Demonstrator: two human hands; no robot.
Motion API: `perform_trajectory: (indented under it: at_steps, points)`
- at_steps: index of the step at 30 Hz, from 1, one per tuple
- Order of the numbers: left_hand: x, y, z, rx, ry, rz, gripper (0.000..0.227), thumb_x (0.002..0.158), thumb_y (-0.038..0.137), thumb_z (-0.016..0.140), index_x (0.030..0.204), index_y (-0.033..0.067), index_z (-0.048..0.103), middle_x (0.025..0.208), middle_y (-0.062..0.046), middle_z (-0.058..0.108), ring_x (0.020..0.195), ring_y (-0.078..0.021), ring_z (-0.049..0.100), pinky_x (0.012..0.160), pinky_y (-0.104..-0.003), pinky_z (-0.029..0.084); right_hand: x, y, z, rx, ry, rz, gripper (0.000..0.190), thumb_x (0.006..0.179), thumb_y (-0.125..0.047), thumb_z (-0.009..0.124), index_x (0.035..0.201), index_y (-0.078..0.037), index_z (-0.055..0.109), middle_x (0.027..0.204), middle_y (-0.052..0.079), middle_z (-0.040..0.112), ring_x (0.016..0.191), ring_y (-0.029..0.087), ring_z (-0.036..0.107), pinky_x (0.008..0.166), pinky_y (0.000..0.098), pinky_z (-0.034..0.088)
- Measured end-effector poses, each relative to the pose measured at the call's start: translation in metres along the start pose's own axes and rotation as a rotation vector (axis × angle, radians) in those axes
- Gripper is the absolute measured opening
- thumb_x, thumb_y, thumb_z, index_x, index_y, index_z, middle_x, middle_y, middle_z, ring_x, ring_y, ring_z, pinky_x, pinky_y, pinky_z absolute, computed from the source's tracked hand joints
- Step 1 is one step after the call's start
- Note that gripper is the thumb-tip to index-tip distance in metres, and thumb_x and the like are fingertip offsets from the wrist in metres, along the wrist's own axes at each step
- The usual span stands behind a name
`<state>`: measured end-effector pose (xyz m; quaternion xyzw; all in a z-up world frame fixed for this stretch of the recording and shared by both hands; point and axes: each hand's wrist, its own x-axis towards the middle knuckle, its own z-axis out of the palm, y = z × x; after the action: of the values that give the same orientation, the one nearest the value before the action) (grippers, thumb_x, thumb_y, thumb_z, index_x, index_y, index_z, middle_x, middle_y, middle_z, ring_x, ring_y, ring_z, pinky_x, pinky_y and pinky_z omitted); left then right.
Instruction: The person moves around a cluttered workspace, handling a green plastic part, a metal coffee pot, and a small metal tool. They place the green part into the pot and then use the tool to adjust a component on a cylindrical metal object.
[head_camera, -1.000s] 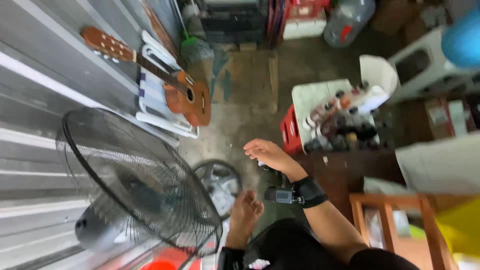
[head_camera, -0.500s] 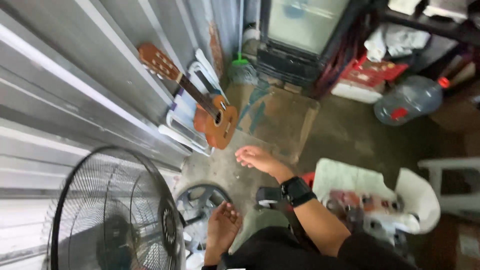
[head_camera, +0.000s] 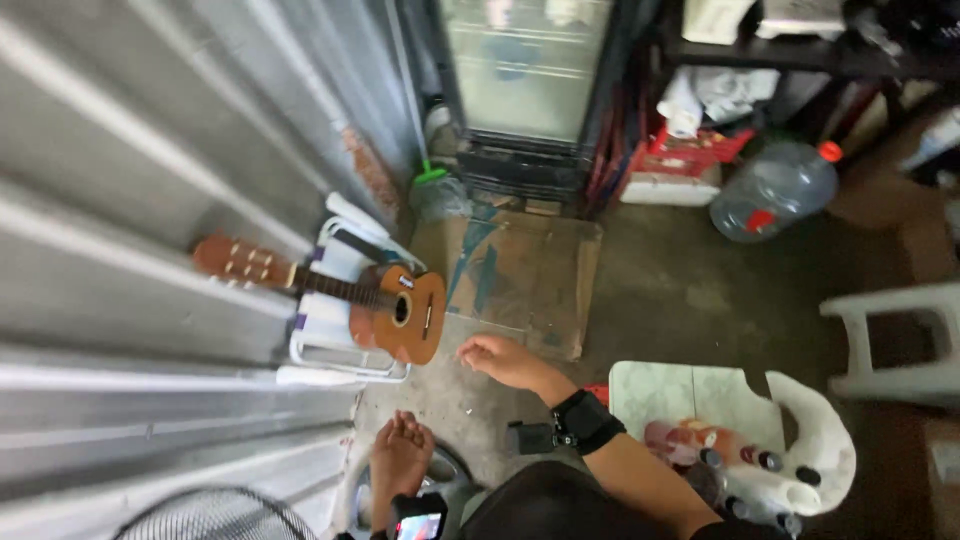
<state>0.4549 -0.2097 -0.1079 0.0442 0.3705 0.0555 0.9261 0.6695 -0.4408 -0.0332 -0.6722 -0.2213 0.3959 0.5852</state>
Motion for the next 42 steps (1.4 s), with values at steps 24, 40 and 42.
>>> perform_trajectory:
  at_steps: [24, 40, 42]
  points:
    - [0.293, -0.030, 0.268, 0.134, -0.341, -0.601, 0.021, 0.106, 0.025, 0.053, 0.100, 0.0133, 0.069, 0.101, 0.001, 0.072, 0.082, -0.0132, 0.066, 0.084, -0.035, 0.056, 0.039, -0.055, -0.207, 0.014, 0.706, 0.302, 0.020, 0.094, -0.022, 0.067, 0.104, -0.005, 0.072, 0.088, 0.001, 0.072, 0.082, 0.011, 0.066, 0.074, 0.0299, 0.054]
    - [0.476, -0.277, 0.408, 0.073, -0.514, -1.149, 0.027, 0.109, 0.035, 0.057, 0.116, 0.0122, 0.070, 0.088, 0.001, 0.069, 0.059, -0.0111, 0.055, 0.057, -0.024, 0.052, -0.040, 0.004, -0.464, 0.143, 1.073, 0.196, 0.026, 0.095, -0.028, 0.066, 0.100, -0.004, 0.075, 0.085, 0.001, 0.073, 0.079, 0.010, 0.065, 0.071, 0.0280, 0.054]
    - [0.491, -0.322, 0.444, 0.235, -0.394, -1.043, 0.022, 0.103, 0.030, 0.061, 0.109, 0.0114, 0.071, 0.086, 0.002, 0.069, 0.056, -0.0099, 0.055, 0.054, -0.022, 0.050, -0.057, -0.004, -0.502, 0.166, 1.064, 0.210, 0.026, 0.096, -0.028, 0.066, 0.102, -0.004, 0.074, 0.085, 0.000, 0.071, 0.079, 0.009, 0.063, 0.070, 0.0278, 0.052]
